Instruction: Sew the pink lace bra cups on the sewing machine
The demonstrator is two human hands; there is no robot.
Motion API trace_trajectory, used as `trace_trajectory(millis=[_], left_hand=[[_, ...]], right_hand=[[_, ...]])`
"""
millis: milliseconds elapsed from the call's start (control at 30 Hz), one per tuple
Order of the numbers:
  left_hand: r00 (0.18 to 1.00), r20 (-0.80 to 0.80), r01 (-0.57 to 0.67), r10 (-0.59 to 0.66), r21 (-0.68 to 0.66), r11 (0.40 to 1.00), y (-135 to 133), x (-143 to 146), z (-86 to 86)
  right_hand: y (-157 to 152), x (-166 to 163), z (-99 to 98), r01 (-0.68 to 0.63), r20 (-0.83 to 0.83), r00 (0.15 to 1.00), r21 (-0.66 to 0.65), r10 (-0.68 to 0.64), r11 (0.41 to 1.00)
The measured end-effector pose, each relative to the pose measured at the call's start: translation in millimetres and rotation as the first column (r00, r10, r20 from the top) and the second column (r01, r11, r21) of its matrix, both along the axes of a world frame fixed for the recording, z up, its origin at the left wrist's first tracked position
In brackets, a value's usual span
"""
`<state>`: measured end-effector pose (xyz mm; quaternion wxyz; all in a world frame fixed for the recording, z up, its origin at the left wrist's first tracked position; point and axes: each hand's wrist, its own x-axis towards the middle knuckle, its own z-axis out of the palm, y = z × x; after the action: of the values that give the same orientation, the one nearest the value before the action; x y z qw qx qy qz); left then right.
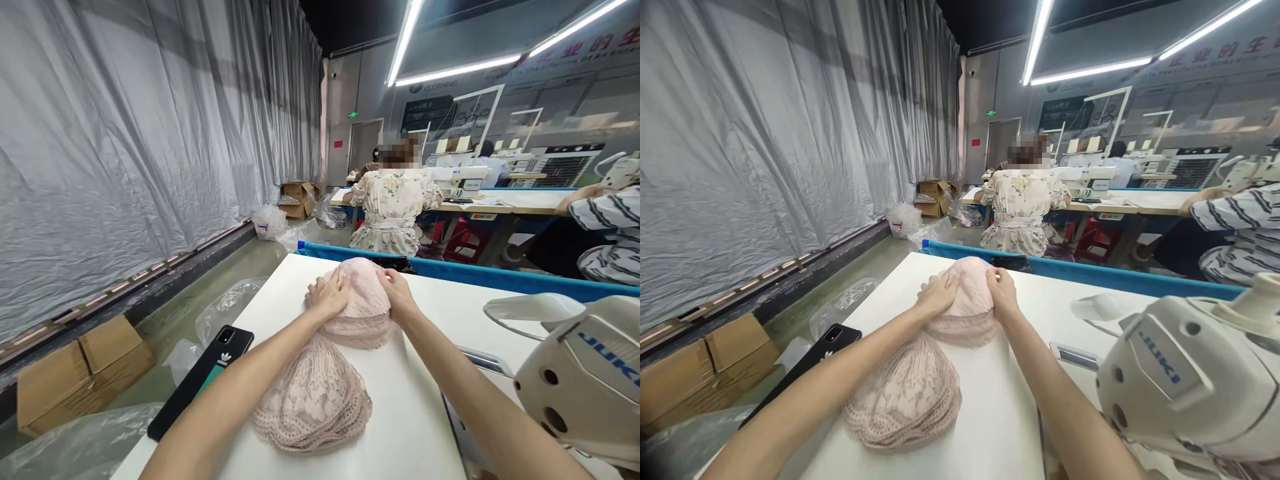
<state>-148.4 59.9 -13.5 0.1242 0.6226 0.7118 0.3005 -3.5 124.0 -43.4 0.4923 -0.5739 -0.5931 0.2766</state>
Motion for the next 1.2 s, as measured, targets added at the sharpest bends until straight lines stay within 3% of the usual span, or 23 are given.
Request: trace_trajectory(millis=[167, 300, 400, 433, 500, 600, 667, 733, 833, 1033, 1200], left_hand=[[0.993, -0.102, 0.064, -0.061, 0.033, 0.997, -5.4, -0.2, -3.9], [0.972, -0.143, 0.187, -0.185, 0.000, 0.982, -8.9, -16.7, 12.9], [0.955, -0.164, 0.250, -0.246, 0.003, 0.968, -38.0, -27.3, 28.7], [0.949, -0.175, 0.270, -0.264, 0.012, 0.963, -54.0, -30.1, 32.5], [0.926, -0.202, 0.327, -0.318, 0.013, 0.945, -92.3, -34.2, 36.2], [0.881, -0.212, 0.414, -0.422, -0.085, 0.906, -148.2, -36.2, 31.4], [0.869, -0.204, 0.427, -0.451, -0.152, 0.891, -173.0, -35.5, 24.3], [0.867, -0.198, 0.422, -0.457, -0.196, 0.885, -185.0, -33.7, 17.2], [0.872, -0.206, 0.400, -0.444, -0.223, 0.889, -186.0, -28.7, 9.6], [0.876, -0.215, 0.388, -0.431, -0.216, 0.896, -177.5, -17.5, 3.9], [0.906, -0.084, 0.402, -0.414, -0.132, 0.906, -179.8, -26.2, 7.8]], right_hand=[[-20.1, -7.7, -18.5, 0.040, -0.041, 0.999, 0.109, -0.036, 0.993], [-36.7, -2.1, -14.5, 0.031, -0.004, 1.000, 0.214, -0.031, 0.976], [-74.4, 12.3, -9.7, -0.032, 0.072, 0.997, 0.346, 0.007, 0.938], [-92.0, 16.9, -8.5, -0.082, 0.110, 0.993, 0.395, 0.042, 0.915], [-129.7, 23.2, -6.6, -0.308, 0.240, 0.946, 0.459, 0.217, 0.833], [-175.6, 24.8, -3.5, -0.618, 0.448, 0.778, 0.413, 0.441, 0.669], [-192.2, 23.0, -2.0, -0.735, 0.549, 0.663, 0.348, 0.509, 0.582], [-199.8, 21.9, -1.8, -0.782, 0.613, 0.599, 0.306, 0.516, 0.543], [-205.3, 24.4, -4.1, -0.784, 0.661, 0.581, 0.295, 0.475, 0.547], [-216.6, 32.6, -8.2, -0.752, 0.714, 0.568, 0.249, 0.409, 0.610], [-207.6, 28.3, -6.1, -0.765, 0.750, 0.537, 0.239, 0.387, 0.598]])
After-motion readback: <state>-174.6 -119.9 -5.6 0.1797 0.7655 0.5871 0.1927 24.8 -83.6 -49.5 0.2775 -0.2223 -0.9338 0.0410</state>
